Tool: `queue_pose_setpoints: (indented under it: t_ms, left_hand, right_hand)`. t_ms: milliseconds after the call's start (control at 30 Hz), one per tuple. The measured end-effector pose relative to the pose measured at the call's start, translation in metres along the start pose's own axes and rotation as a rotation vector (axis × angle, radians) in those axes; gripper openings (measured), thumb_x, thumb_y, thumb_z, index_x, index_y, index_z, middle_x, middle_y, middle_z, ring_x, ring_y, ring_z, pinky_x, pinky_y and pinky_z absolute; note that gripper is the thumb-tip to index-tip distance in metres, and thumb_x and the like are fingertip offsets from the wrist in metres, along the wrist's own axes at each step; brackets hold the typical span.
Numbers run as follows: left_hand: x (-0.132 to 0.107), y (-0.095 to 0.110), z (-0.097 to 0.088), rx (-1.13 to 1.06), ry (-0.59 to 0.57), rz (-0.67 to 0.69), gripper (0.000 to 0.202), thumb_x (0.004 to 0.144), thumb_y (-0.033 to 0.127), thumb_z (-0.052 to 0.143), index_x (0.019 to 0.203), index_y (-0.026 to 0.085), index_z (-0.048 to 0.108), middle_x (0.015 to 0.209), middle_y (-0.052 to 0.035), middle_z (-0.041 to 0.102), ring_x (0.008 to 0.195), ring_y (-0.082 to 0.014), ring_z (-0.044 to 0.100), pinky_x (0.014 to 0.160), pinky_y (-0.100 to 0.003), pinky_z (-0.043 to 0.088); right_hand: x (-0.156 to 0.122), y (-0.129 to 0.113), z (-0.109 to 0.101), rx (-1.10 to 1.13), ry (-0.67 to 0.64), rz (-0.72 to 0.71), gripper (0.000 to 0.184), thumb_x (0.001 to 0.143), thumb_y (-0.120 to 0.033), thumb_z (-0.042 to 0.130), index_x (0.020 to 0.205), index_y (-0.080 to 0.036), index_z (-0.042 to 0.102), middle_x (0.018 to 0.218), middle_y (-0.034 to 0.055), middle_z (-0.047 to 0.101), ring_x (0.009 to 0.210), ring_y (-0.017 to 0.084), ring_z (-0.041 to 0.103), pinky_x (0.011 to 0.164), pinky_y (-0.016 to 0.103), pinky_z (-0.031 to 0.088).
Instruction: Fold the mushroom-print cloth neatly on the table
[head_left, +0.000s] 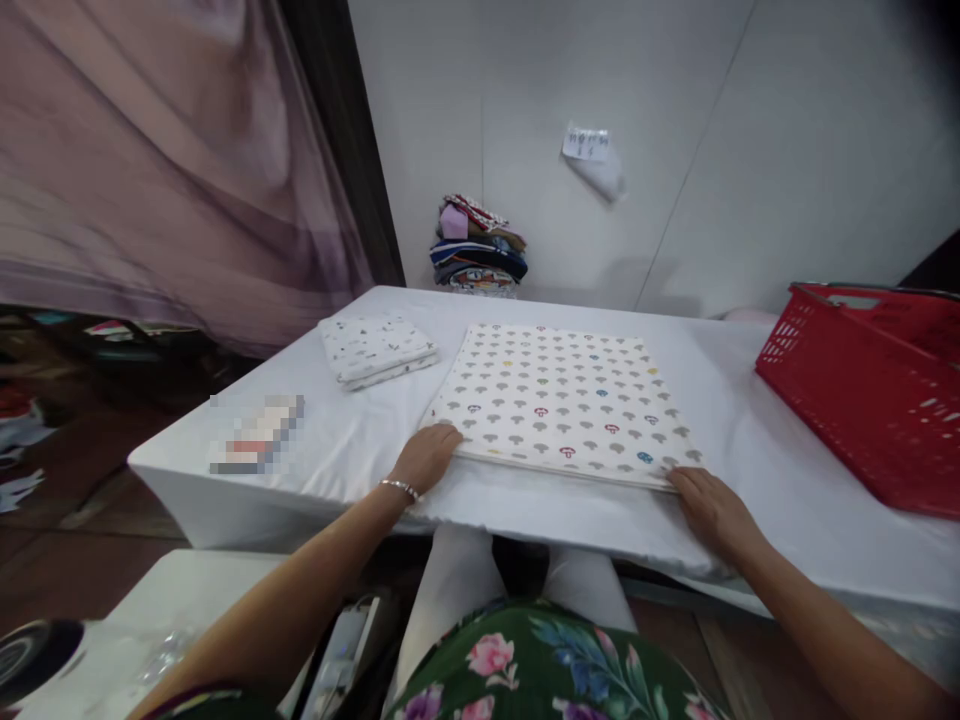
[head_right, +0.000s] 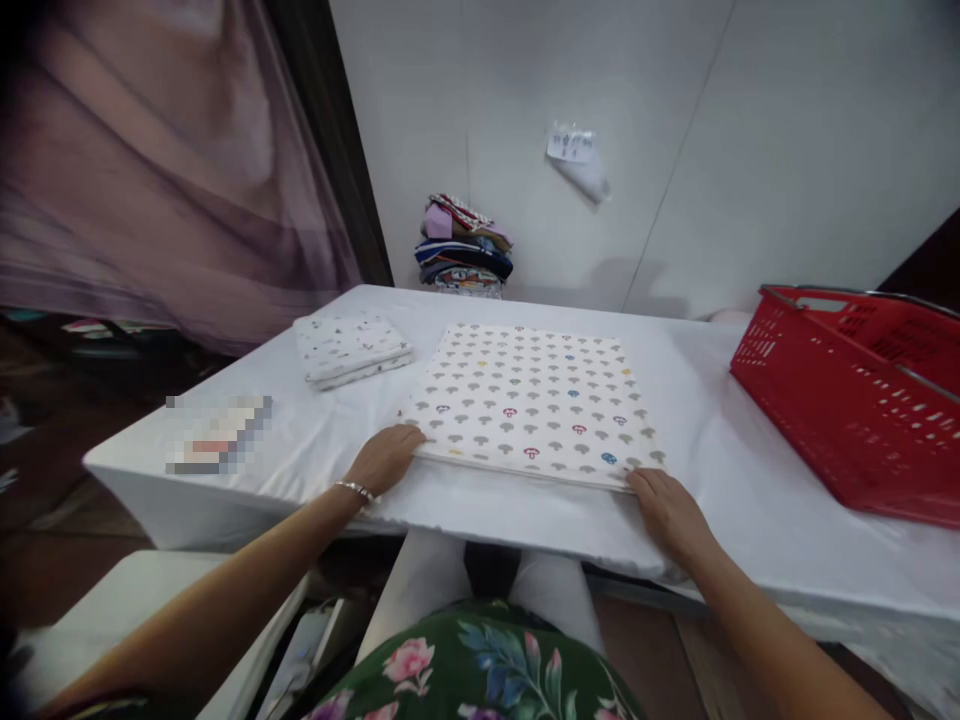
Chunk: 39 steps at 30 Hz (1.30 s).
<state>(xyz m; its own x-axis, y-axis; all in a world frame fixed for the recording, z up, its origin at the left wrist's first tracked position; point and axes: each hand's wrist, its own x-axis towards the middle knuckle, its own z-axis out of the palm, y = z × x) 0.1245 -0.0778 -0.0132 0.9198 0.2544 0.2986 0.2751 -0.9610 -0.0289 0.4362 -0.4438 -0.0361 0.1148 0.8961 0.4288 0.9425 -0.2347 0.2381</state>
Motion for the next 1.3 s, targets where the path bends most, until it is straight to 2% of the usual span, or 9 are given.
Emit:
queue_pose_setpoints:
  t_ms: [200,300,467,633,800,933,1067,1200,1300]
  left_hand:
    - [-0.022,-0.001,-0.030,-0.036,-0.050,0.077,0.031,0.080,0.007,0.041,0.098,0.019,0.062,0.098,-0.0071,0.065,0.091,-0.0198,0.059,0.079,-0.033,0.048]
    - [-0.038,0.003,-0.052,-0.142,-0.179,0.091,0.031,0.076,0.007,0.041,0.093,0.021,0.062,0.092,-0.0044,0.065,0.087,-0.0180,0.060,0.077,-0.029,0.047]
    - [-0.043,0.005,-0.086,-0.344,-0.413,-0.056,0.030,0.072,0.010,0.040,0.084,0.024,0.065,0.083,-0.0014,0.066,0.080,-0.0166,0.061,0.072,-0.026,0.044]
    - [-0.006,-0.017,-0.112,-0.558,-0.529,-0.170,0.025,0.077,0.027,0.045,0.092,0.027,0.066,0.078,0.0007,0.067,0.070,-0.0157,0.059,0.064,-0.022,0.042]
    - [0.063,-0.052,-0.125,-0.635,-0.542,-0.252,0.028,0.075,0.041,0.051,0.092,0.023,0.063,0.075,0.0009,0.064,0.066,-0.0149,0.055,0.059,-0.020,0.040]
    - [0.131,-0.082,-0.113,-0.654,-0.482,-0.306,0.033,0.066,0.049,0.057,0.082,0.021,0.063,0.079,0.0001,0.065,0.075,-0.0174,0.058,0.065,-0.021,0.043]
    - [0.189,-0.108,-0.070,-0.685,-0.447,-0.352,0.039,0.061,0.051,0.060,0.085,0.020,0.065,0.082,-0.0005,0.067,0.080,-0.0194,0.060,0.070,-0.024,0.045]
    - [0.218,-0.124,-0.012,-0.689,-0.419,-0.418,0.040,0.058,0.049,0.060,0.084,0.019,0.065,0.079,-0.0010,0.067,0.078,-0.0196,0.061,0.068,-0.025,0.047]
    - [0.227,-0.132,0.013,-0.705,-0.404,-0.482,0.039,0.056,0.048,0.061,0.082,0.019,0.066,0.076,-0.0012,0.067,0.074,-0.0192,0.062,0.065,-0.025,0.047]
  right_hand:
    - [-0.008,-0.008,-0.026,0.087,0.046,-0.067,0.030,0.082,-0.009,0.037,0.093,-0.017,0.064,0.092,0.0092,0.068,0.083,0.019,0.063,0.072,0.031,0.050]
    - [-0.014,-0.018,-0.048,0.194,-0.037,-0.083,0.031,0.081,-0.011,0.038,0.094,-0.021,0.064,0.091,0.0065,0.069,0.079,0.018,0.064,0.070,0.029,0.052]
    - [-0.021,-0.021,-0.070,0.332,-0.229,-0.024,0.038,0.074,-0.009,0.040,0.095,-0.028,0.066,0.092,0.0020,0.071,0.078,0.017,0.067,0.066,0.026,0.055]
    - [-0.010,0.013,-0.072,0.402,-0.306,0.116,0.043,0.071,-0.013,0.045,0.106,-0.030,0.065,0.101,0.0020,0.070,0.085,0.022,0.067,0.072,0.031,0.056]
    - [0.044,0.067,-0.076,0.462,-0.372,0.277,0.036,0.076,-0.027,0.049,0.109,-0.025,0.064,0.104,0.0050,0.069,0.089,0.024,0.066,0.076,0.033,0.054]
    - [0.108,0.107,-0.069,0.452,-0.428,0.459,0.034,0.075,-0.034,0.049,0.104,-0.022,0.064,0.095,0.0060,0.070,0.079,0.023,0.065,0.068,0.031,0.051]
    - [0.156,0.133,-0.036,0.549,-0.413,0.585,0.034,0.075,-0.035,0.049,0.100,-0.017,0.062,0.081,0.0068,0.068,0.064,0.018,0.061,0.058,0.027,0.046]
    - [0.181,0.145,0.010,0.627,-0.361,0.649,0.029,0.071,-0.034,0.052,0.092,-0.017,0.064,0.070,0.0027,0.066,0.057,0.015,0.057,0.053,0.026,0.044]
    - [0.190,0.154,0.037,0.702,-0.374,0.738,0.031,0.071,-0.032,0.053,0.094,-0.015,0.064,0.059,0.0003,0.061,0.049,0.013,0.052,0.048,0.024,0.041]
